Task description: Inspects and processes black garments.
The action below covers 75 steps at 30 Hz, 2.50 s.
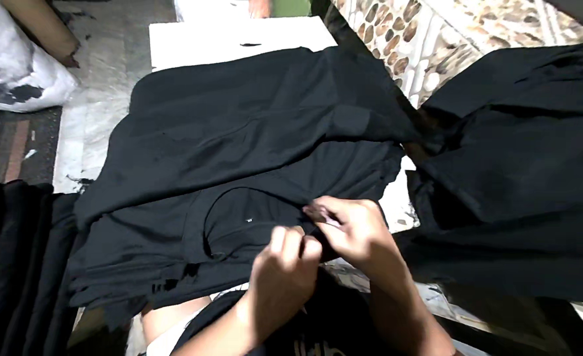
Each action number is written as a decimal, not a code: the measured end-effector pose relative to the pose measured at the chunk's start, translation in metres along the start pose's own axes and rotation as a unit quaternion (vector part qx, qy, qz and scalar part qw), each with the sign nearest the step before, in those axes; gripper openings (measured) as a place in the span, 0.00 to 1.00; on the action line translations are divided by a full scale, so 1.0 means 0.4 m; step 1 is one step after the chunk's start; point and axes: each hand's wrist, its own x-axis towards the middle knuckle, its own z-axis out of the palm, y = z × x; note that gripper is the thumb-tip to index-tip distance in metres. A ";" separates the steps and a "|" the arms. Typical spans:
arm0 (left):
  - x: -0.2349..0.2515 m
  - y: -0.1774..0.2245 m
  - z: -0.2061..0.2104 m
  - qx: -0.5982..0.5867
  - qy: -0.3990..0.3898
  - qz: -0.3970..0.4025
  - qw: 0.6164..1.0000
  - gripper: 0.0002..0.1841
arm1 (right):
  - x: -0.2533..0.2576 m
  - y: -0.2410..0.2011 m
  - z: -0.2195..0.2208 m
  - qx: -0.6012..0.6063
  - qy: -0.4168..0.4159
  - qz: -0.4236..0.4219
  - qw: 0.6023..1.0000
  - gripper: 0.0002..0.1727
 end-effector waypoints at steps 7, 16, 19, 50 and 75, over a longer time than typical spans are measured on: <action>0.036 -0.049 0.011 -0.145 0.048 -0.133 0.979 0.19 | -0.035 -0.011 0.066 0.611 0.070 0.220 0.757 0.19; 0.024 -0.068 -0.008 -0.268 0.016 -0.165 0.949 0.11 | -0.053 -0.011 0.065 0.565 0.074 0.220 0.792 0.16; 0.034 -0.060 0.021 -0.168 0.037 -0.082 0.982 0.12 | -0.048 -0.009 0.063 0.512 0.072 0.206 0.831 0.15; -0.194 -0.176 -0.308 0.037 0.040 -0.067 0.996 0.11 | -0.013 -0.157 0.213 0.236 -0.006 -0.102 0.966 0.19; -0.260 -0.085 -0.286 -0.257 0.171 -0.067 0.949 0.18 | -0.013 -0.258 0.185 0.588 -0.283 0.045 0.756 0.16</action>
